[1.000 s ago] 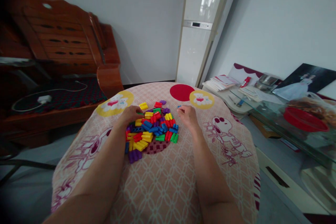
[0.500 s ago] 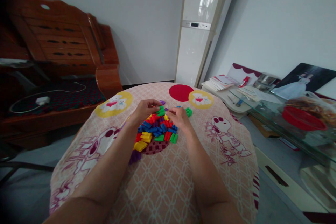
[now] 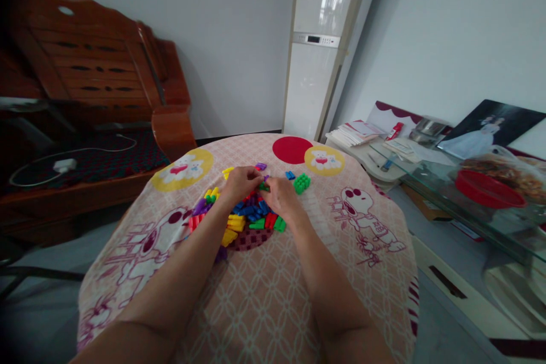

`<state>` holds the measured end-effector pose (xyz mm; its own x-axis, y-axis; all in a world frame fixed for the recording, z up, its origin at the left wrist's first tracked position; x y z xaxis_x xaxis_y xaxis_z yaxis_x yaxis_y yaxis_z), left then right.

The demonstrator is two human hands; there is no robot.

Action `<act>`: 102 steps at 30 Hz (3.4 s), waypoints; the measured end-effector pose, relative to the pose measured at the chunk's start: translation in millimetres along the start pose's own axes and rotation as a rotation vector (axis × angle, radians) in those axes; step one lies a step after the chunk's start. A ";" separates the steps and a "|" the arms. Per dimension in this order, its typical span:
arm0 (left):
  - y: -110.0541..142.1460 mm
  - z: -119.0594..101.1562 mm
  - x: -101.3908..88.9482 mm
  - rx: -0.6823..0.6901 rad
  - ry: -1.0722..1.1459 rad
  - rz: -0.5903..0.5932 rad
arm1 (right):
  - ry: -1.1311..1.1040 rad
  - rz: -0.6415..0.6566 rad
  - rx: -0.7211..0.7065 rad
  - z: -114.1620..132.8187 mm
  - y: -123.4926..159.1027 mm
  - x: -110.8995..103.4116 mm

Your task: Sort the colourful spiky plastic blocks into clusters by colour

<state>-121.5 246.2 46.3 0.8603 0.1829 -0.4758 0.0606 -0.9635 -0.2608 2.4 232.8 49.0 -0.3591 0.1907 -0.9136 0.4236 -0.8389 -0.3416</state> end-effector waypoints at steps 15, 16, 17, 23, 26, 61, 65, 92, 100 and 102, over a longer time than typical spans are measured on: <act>-0.8 13.1 36.8 -0.071 0.576 0.171 | -0.109 -0.091 0.103 -44.5 0.0 -20.8; -1.5 14.4 32.9 -0.081 0.607 0.149 | -0.117 -0.114 0.141 -56.1 1.2 -26.7; -2.2 15.6 28.3 -0.083 0.619 0.124 | -0.111 -0.139 0.187 -69.1 3.0 -32.9; -6.8 23.1 16.8 -0.072 0.598 0.107 | 0.176 -0.162 0.396 -127.3 13.2 -43.5; -9.6 27.2 11.3 -0.070 0.493 0.085 | 0.305 -0.098 0.386 -131.8 12.1 -27.6; -10.8 23.8 -44.3 -0.006 0.453 -0.128 | -0.293 -0.103 0.209 -71.5 0.7 -6.4; -5.1 7.2 -12.9 -0.039 0.806 -0.010 | -0.648 0.039 0.219 -46.8 -0.3 17.2; -5.5 16.7 -0.1 -0.096 0.784 0.083 | 0.121 -0.016 0.315 -95.2 4.3 -20.5; -6.4 21.4 -14.8 -0.069 0.702 0.052 | 0.411 0.037 0.219 -79.5 4.9 14.6; -8.4 24.6 -21.6 -0.053 0.634 0.016 | 0.420 0.022 0.215 -80.6 6.2 16.0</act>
<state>-153.1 255.1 38.1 0.9928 0.0325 0.1151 0.0561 -0.9766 -0.2078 66.3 271.7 14.5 0.0348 0.3238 -0.9455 0.2292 -0.9234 -0.3078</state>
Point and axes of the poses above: each hand's wrist, its own y-axis away from the middle knuckle, its own x-axis out of the palm, z = x × y, the point moved 8 cm from there along -y, towards the middle knuckle, and after that the axes turned 14 degrees about y, right-handed, at the moved point
